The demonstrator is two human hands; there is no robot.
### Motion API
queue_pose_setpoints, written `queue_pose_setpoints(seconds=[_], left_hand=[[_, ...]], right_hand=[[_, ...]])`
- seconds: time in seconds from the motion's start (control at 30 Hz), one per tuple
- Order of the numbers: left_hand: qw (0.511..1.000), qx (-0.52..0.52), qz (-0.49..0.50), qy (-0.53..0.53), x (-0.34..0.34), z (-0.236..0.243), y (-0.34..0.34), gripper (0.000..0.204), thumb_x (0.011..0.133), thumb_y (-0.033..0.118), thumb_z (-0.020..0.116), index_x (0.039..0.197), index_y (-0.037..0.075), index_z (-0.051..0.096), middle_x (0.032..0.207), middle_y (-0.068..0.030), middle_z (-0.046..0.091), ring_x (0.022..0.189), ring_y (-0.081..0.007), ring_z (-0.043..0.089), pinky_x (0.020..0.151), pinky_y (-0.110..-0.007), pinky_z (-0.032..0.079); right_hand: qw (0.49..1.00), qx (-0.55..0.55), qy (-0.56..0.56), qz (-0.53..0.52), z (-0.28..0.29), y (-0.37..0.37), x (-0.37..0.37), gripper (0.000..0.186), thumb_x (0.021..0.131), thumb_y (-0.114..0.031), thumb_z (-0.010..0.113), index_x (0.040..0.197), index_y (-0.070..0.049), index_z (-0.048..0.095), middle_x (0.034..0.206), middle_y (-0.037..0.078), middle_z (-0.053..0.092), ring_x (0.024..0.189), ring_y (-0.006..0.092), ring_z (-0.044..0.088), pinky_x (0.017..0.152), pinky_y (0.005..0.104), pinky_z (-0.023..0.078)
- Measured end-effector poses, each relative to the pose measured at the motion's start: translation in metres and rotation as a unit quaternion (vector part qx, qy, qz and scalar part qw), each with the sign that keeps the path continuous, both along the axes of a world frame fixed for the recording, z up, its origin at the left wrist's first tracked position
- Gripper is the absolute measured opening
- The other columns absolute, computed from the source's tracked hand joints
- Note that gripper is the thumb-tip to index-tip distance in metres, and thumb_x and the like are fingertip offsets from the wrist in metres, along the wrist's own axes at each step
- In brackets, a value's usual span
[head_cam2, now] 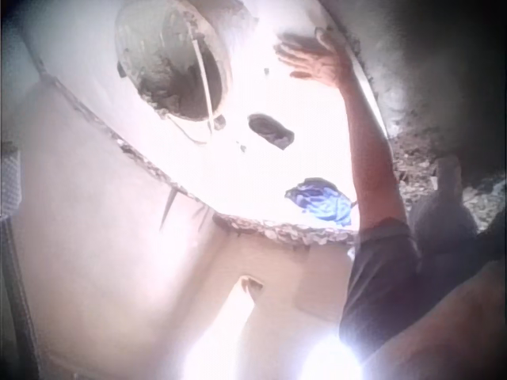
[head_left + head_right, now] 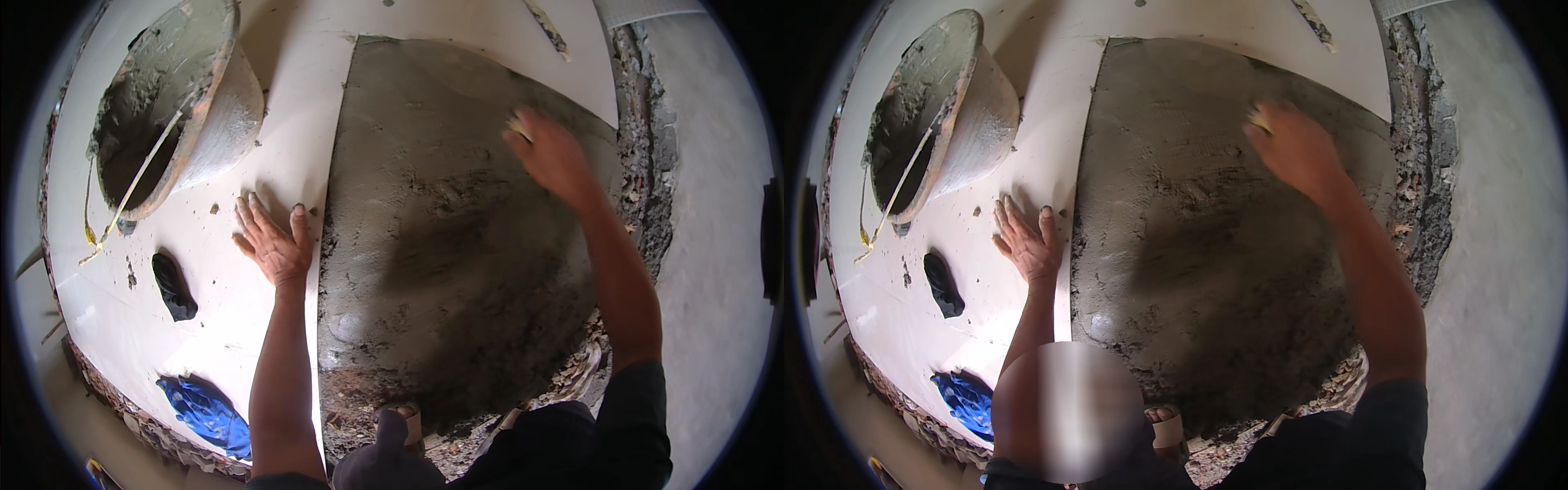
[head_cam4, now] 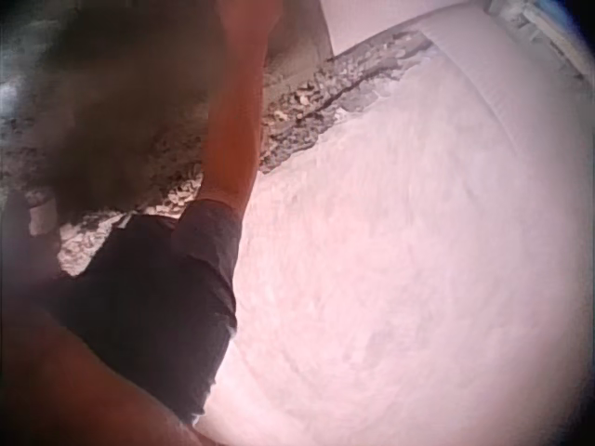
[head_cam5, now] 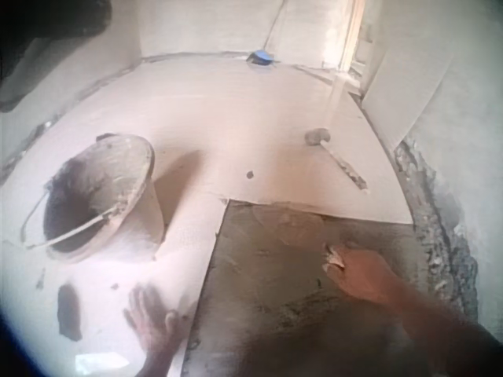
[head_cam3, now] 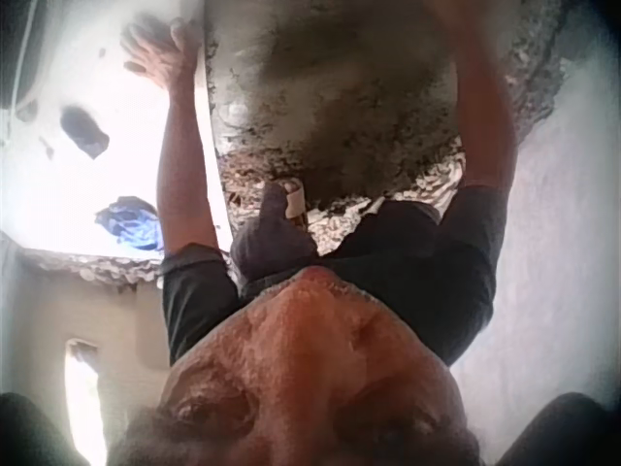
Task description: The person spreads wet cement on a floor area using a trowel, then places a large tile onto the prepared surface and presses it down. The person retrieves more cement from a bucket and continues spreading it before positioning another tile.
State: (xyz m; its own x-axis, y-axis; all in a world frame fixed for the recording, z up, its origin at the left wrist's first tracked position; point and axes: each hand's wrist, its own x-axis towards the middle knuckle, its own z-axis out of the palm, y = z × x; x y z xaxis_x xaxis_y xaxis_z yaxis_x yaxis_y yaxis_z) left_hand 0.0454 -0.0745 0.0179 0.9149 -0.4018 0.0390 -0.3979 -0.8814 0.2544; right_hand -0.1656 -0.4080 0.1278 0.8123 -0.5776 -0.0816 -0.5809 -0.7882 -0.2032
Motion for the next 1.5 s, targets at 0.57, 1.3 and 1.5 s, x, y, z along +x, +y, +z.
queue_pose_setpoints(seconds=[0.57,1.3,1.5], left_hand=[[0.998,-0.060,0.026,0.010,0.000,-0.006,0.003,0.062,0.098,0.048,0.018,0.146,0.010,0.024,0.154,-0.0101,0.019,0.144,-0.0232,0.007,0.115,-0.050,0.000],[0.992,-0.100,0.061,-0.044,-0.012,0.003,0.148,0.068,0.095,0.058,0.027,0.147,0.013,0.026,0.156,-0.0136,0.010,0.143,-0.0349,0.009,0.109,-0.062,0.010],[0.988,-0.150,-0.002,-0.038,-0.151,0.026,0.248,0.059,0.098,0.040,0.041,0.144,0.003,0.031,0.152,-0.0234,0.017,0.140,-0.0396,0.017,0.111,-0.054,0.014]], right_hand=[[0.976,0.153,0.147,0.049,0.008,0.230,-0.024,0.040,0.089,-0.021,0.053,0.123,-0.001,0.048,0.102,0.023,0.060,0.079,0.0344,0.065,0.061,0.0417,0.055],[0.888,0.453,0.036,-0.076,0.007,0.266,-0.112,0.046,0.092,-0.040,0.047,0.106,0.003,0.055,0.100,0.029,0.060,0.097,0.0441,0.058,0.083,0.0475,0.046],[0.866,0.403,0.014,-0.297,0.001,0.139,-0.143,0.063,0.091,-0.044,0.053,0.132,0.002,0.042,0.103,0.016,0.059,0.076,0.0188,0.059,0.065,0.0337,0.051]])
